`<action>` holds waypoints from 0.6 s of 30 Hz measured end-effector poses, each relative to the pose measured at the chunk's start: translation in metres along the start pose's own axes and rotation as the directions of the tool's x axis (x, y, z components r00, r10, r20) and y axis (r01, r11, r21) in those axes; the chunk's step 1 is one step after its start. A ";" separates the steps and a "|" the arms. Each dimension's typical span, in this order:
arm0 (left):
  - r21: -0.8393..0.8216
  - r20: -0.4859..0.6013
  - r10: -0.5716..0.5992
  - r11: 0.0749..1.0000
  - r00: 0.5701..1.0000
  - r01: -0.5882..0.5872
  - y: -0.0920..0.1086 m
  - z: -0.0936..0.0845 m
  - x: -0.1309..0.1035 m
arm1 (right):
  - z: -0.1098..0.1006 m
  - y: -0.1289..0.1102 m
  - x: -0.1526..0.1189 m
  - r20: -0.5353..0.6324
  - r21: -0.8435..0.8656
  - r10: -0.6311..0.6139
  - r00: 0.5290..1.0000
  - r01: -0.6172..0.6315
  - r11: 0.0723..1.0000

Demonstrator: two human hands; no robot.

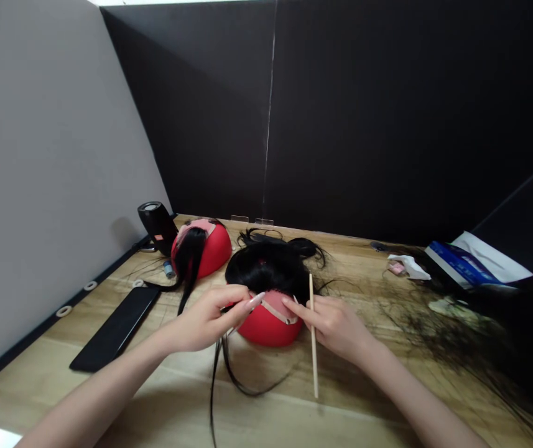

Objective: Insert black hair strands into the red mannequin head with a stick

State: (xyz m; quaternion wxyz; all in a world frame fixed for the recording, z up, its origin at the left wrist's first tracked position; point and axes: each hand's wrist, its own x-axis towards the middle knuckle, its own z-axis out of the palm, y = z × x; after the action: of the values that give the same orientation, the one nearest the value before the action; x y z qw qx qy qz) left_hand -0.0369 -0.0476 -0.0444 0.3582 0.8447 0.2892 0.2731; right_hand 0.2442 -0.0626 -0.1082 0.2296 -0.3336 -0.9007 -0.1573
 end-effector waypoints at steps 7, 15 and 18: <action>0.060 0.074 0.084 0.994 0.994 -0.088 -0.005 0.013 0.003 | 0.016 0.006 0.023 0.012 0.107 0.025 1.000 -0.026 0.994; 0.198 0.168 0.390 0.886 0.905 -0.419 -0.014 0.030 0.008 | 0.032 0.030 0.029 0.230 0.448 0.432 0.872 -0.489 0.748; 0.221 0.183 0.459 0.843 0.870 -0.491 -0.017 0.034 0.013 | 0.044 0.043 0.023 0.369 0.634 0.534 0.761 -0.626 0.455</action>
State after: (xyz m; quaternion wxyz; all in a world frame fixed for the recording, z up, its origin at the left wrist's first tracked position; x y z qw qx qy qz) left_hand -0.0100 -0.0439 -0.0740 0.1824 0.9446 0.0814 0.2604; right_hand 0.2441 -0.0002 -0.1285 0.3286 -0.5089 -0.7283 0.3203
